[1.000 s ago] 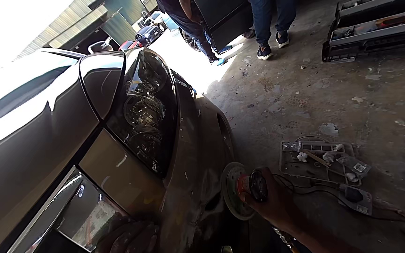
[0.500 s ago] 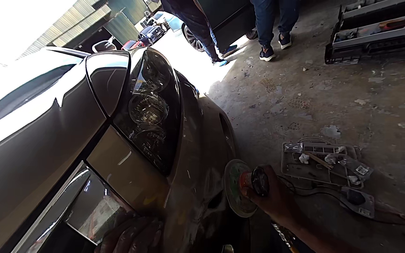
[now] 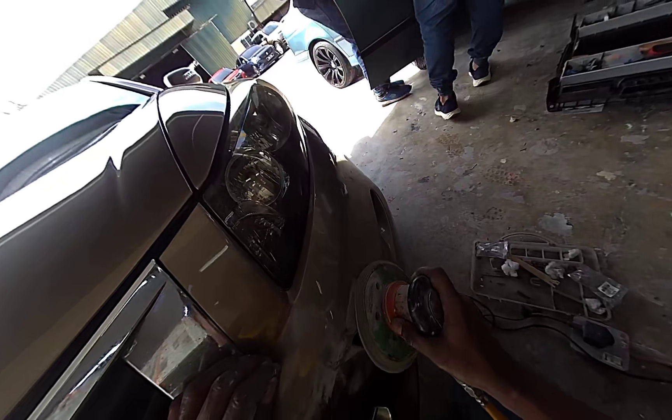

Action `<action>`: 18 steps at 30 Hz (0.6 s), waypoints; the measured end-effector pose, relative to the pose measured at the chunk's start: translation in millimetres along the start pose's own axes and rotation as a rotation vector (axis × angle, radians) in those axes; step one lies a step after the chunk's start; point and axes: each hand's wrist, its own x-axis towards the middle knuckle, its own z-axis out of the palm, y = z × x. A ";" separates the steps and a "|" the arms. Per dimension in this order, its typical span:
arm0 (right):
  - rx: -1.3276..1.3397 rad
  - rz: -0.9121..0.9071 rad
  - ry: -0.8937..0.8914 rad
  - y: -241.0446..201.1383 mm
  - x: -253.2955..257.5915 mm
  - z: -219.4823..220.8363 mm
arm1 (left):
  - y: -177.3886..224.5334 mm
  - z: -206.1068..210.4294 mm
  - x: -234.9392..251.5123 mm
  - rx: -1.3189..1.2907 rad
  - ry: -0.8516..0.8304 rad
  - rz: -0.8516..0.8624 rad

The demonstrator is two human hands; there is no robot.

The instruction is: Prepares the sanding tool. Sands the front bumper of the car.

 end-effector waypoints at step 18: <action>0.240 -0.098 -0.082 3.8 -26.0 12.4 | 4.1 -0.8 1.0 0.007 0.009 -0.014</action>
